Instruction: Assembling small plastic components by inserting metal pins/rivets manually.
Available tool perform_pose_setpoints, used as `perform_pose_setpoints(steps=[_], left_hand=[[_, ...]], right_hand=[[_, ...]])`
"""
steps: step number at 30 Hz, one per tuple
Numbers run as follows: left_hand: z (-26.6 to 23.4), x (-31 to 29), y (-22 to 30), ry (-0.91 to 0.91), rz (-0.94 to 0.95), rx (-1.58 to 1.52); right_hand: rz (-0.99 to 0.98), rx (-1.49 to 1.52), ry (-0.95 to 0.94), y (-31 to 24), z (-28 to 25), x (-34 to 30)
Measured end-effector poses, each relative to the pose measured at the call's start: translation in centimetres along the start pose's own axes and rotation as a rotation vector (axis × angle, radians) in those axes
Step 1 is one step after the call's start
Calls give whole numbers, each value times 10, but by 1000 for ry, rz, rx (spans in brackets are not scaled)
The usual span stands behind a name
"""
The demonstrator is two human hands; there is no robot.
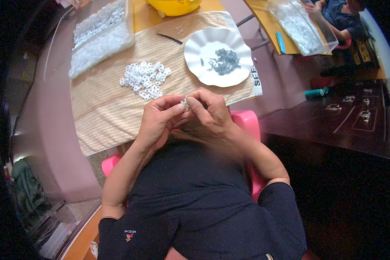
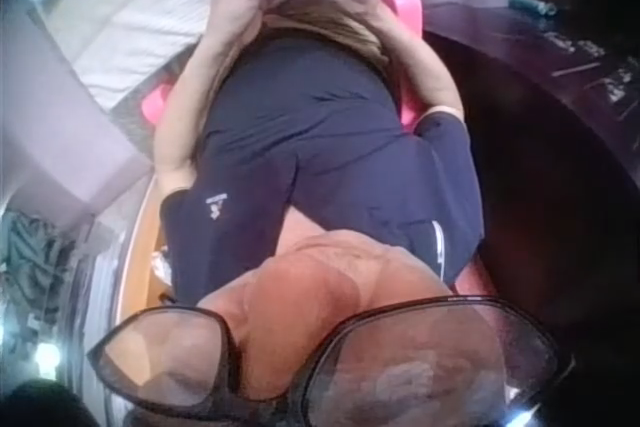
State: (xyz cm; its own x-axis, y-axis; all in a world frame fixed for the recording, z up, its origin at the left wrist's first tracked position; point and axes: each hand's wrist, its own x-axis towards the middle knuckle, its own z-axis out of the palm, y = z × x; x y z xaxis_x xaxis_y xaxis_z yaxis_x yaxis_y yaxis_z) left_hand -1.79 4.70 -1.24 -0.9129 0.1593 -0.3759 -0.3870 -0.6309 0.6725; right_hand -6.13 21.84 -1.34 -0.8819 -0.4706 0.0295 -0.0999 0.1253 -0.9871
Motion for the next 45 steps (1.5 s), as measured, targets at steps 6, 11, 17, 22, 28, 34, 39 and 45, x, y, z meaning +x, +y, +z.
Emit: perform_pose_setpoints(steps=[6, 11, 17, 22, 28, 34, 39, 45], left_hand=[[0, -1, -1, 11, 25, 6], [-1, -2, -3, 42, 62, 35], [0, -3, 2, 1, 100, 66], [3, -6, 6, 18, 64, 31], [2, -6, 8, -9, 63, 25], [-1, -6, 10, -23, 37, -3], [1, -9, 18, -21, 28, -41], [1, -13, 25, -11, 45, -76]], right_hand=[[-19, -70, 7, 5, 2, 1], [72, 68, 24, -3, 9, 0], [80, 248, -2, 4, 6, 4], [71, 297, -43, 5, 3, 6], [95, 333, -55, -2, 3, 6], [66, 324, -70, 0, 2, 8], [64, 283, -85, -6, 2, 13], [67, 201, -114, -13, 1, 21]])
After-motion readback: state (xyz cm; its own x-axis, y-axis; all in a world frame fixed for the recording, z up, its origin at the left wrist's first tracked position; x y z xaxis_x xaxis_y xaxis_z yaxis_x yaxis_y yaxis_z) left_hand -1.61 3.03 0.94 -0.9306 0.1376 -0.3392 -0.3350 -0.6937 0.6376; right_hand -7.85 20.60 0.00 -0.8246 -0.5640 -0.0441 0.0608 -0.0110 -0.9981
